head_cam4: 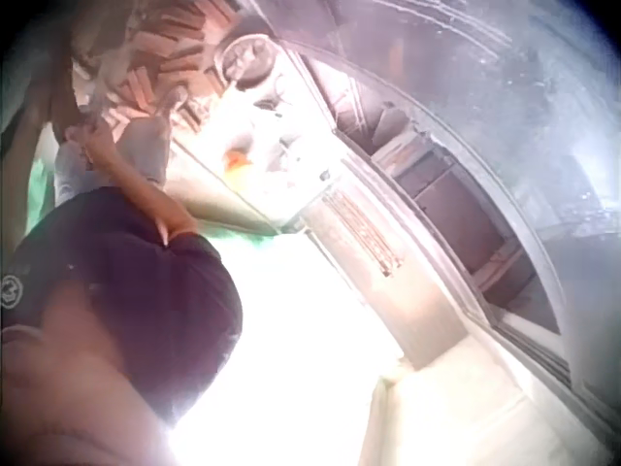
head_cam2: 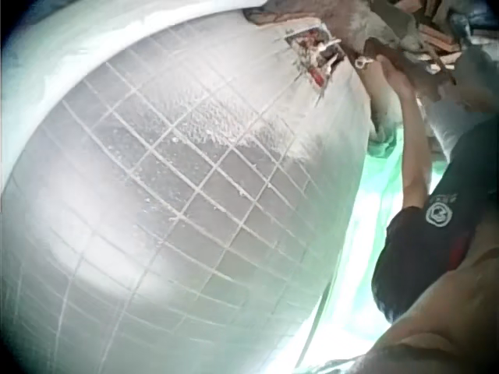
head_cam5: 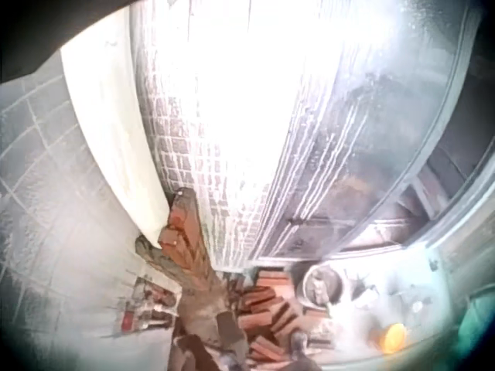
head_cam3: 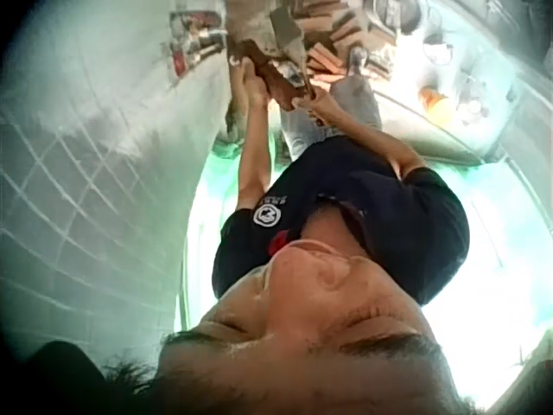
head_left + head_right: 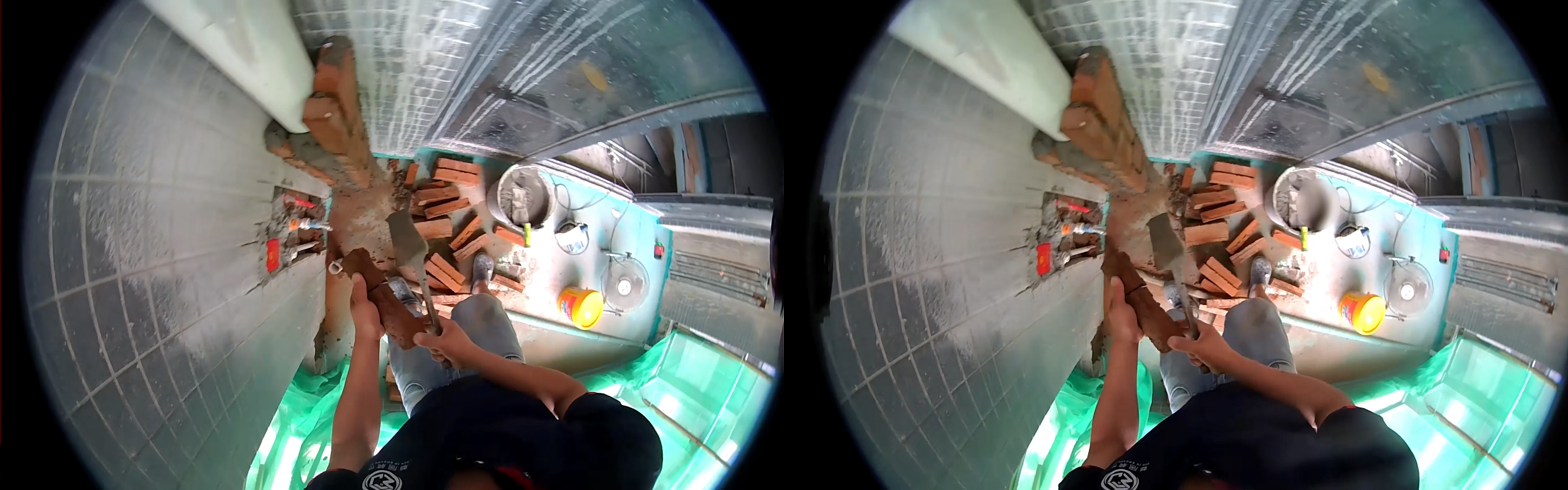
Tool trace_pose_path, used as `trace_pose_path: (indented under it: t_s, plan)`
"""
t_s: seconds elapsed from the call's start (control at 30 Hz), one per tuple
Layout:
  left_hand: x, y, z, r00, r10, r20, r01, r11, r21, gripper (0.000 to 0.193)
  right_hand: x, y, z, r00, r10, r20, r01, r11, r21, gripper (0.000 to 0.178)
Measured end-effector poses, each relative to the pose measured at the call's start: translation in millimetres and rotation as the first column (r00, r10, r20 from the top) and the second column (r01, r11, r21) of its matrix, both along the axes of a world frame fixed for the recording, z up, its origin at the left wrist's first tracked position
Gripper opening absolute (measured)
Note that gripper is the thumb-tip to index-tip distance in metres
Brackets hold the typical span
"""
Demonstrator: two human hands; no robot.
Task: The person applies mortar to bricks using a trowel and then places the bricks around a vertical pipe in a corner.
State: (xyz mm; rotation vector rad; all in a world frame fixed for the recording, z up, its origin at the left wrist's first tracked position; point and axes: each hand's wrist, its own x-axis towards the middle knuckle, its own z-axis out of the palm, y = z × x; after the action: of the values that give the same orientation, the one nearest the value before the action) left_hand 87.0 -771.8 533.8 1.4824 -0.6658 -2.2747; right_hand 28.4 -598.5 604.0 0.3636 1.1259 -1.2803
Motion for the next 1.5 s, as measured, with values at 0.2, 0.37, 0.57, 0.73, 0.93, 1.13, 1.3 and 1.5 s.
trace_pose_path:
  t_s: [0.2, 0.37, 0.57, 0.73, 0.93, 1.13, 1.3, 1.5]
  plan:
    - [-53.3, 58.7, -50.1, 0.994, -0.098, 0.042, 0.094, 0.990, 0.104, 0.061, -51.8, 72.5, -23.4, 0.995, 0.011, -0.096, -0.004, 0.997, 0.071, 0.036]
    - [-97.6, 99.6, -208.2, 0.900, -0.367, 0.235, 0.302, 0.915, 0.269, 0.045, -89.4, 170.2, -87.1, 0.988, 0.082, -0.132, -0.037, 0.948, 0.315, 0.037]
    - [-198.4, 134.7, -392.1, 0.746, -0.550, 0.375, 0.441, 0.831, 0.339, 0.046, -119.8, 281.4, -174.2, 0.952, 0.143, -0.271, 0.045, 0.810, 0.585, 0.045]
    - [-294.9, 136.7, -502.2, 0.713, -0.498, 0.494, 0.513, 0.851, 0.118, 0.039, -151.9, 335.3, -235.5, 0.997, 0.011, -0.080, 0.048, 0.718, 0.694, 0.047]
    - [-266.9, 162.4, -522.1, 0.329, -0.720, 0.611, 0.792, 0.563, 0.236, 0.067, -175.2, 342.6, -288.6, 0.981, -0.109, -0.160, 0.181, 0.811, 0.556, 0.050]
    - [-228.1, 270.9, -319.1, 0.599, -0.714, -0.362, 0.565, 0.058, 0.823, 0.087, -191.4, 361.9, -318.8, 0.926, 0.097, -0.366, 0.048, 0.929, 0.367, 0.050]
    - [-214.8, 268.3, -295.2, 0.751, -0.449, -0.484, 0.502, -0.088, 0.860, 0.077, -255.9, 352.0, -291.2, 0.836, 0.359, -0.415, -0.302, 0.933, 0.198, 0.057]
    - [-228.4, 265.9, -279.9, 0.696, -0.558, -0.452, 0.588, 0.081, 0.805, 0.068, -293.4, 353.4, -294.9, 0.779, 0.304, -0.549, -0.195, 0.949, 0.249, 0.050]
